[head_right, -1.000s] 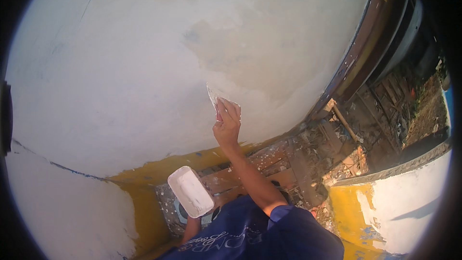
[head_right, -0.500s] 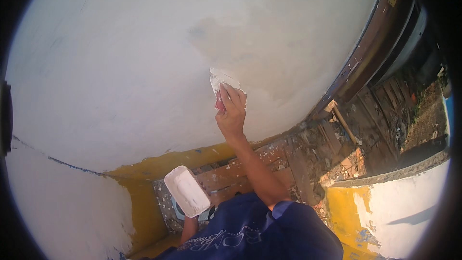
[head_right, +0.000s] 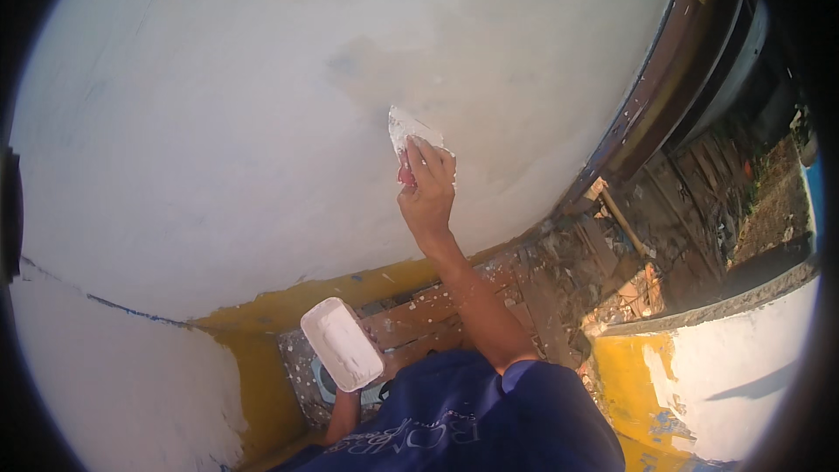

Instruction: The person applies white plaster to a wall using a putty knife and then mixes more white powder with water in a small container.

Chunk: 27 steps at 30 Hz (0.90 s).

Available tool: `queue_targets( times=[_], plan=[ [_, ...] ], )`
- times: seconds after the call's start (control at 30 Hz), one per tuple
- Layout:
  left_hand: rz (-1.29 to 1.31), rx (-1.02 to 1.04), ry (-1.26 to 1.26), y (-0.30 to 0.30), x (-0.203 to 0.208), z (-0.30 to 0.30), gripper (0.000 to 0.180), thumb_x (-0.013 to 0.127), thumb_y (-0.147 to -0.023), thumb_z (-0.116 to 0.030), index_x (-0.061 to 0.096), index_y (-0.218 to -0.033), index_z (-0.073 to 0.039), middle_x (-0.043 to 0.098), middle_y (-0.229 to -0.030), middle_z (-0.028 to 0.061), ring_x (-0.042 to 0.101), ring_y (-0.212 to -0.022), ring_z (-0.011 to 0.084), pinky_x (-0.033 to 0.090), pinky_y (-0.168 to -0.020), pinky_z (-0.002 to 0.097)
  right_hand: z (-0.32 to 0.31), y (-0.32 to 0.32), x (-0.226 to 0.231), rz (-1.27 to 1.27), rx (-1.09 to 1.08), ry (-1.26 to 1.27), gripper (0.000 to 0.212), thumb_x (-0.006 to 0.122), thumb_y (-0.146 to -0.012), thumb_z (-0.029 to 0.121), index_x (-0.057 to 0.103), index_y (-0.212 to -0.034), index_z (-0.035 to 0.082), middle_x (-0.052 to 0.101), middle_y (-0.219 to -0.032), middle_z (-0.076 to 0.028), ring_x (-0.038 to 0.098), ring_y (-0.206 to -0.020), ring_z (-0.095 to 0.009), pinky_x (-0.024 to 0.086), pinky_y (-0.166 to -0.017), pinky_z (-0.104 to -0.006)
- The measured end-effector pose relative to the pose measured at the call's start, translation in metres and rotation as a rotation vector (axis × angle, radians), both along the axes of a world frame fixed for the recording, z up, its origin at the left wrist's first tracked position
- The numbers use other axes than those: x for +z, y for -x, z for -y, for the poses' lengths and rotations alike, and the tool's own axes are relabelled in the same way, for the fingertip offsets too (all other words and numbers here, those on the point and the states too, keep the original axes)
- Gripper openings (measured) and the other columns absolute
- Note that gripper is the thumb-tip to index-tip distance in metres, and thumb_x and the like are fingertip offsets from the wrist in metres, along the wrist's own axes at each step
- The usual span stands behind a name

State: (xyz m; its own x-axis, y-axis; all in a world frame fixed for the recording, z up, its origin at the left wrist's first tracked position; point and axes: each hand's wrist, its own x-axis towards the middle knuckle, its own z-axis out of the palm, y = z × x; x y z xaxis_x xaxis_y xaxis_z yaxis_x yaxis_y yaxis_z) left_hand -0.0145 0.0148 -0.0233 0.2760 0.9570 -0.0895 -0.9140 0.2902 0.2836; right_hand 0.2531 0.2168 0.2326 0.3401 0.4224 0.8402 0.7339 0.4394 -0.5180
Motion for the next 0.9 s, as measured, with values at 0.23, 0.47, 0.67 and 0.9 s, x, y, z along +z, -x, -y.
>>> queue_targets(
  times=[0.23,0.47,0.67,0.9],
  plan=[
    [0.055,-0.019,0.057,0.006,-0.01,-0.002,0.105,0.06,-0.074,-0.078,0.032,-0.15,-0.012,0.048,-0.141,0.0239,0.056,-0.12,0.0433,0.048,-0.097,0.0623,0.018,0.006,-0.057,-0.058,0.079,0.085,0.068,0.058,-0.059,-0.016,0.063,-0.124,0.003,0.062,-0.12,-0.011,0.053,-0.109,-0.035,0.049,-0.087,-0.0396],
    [-0.004,-0.028,-0.016,0.0,0.018,0.011,0.076,0.047,-0.093,-0.06,0.036,-0.146,-0.007,0.053,-0.132,0.0233,0.059,-0.112,0.0412,0.052,-0.092,0.0585,-0.028,0.034,-0.095,-0.006,-0.089,0.018,0.067,0.057,-0.06,-0.016,0.063,-0.125,0.001,0.051,-0.128,-0.016,0.045,-0.113,-0.038,0.043,-0.094,-0.0433],
    [0.03,-0.053,0.005,0.016,-0.009,0.016,0.103,0.064,-0.075,-0.07,0.03,-0.15,-0.009,0.047,-0.139,0.0267,0.055,-0.119,0.0458,0.048,-0.093,0.0656,0.012,0.011,-0.082,-0.042,0.128,0.042,0.063,0.055,-0.063,-0.018,0.064,-0.123,0.002,0.057,-0.124,-0.015,0.049,-0.113,-0.036,0.046,-0.092,-0.0419],
    [-0.037,-0.034,-0.075,0.001,0.005,0.008,0.072,0.047,-0.094,-0.058,0.038,-0.144,-0.007,0.053,-0.132,0.022,0.059,-0.113,0.0379,0.054,-0.09,0.0547,-0.015,-0.014,-0.035,-0.097,-0.128,0.024,0.06,0.058,-0.066,-0.019,0.063,-0.123,0.0,0.057,-0.125,-0.012,0.05,-0.112,-0.036,0.047,-0.09,-0.0435]
  ],
)
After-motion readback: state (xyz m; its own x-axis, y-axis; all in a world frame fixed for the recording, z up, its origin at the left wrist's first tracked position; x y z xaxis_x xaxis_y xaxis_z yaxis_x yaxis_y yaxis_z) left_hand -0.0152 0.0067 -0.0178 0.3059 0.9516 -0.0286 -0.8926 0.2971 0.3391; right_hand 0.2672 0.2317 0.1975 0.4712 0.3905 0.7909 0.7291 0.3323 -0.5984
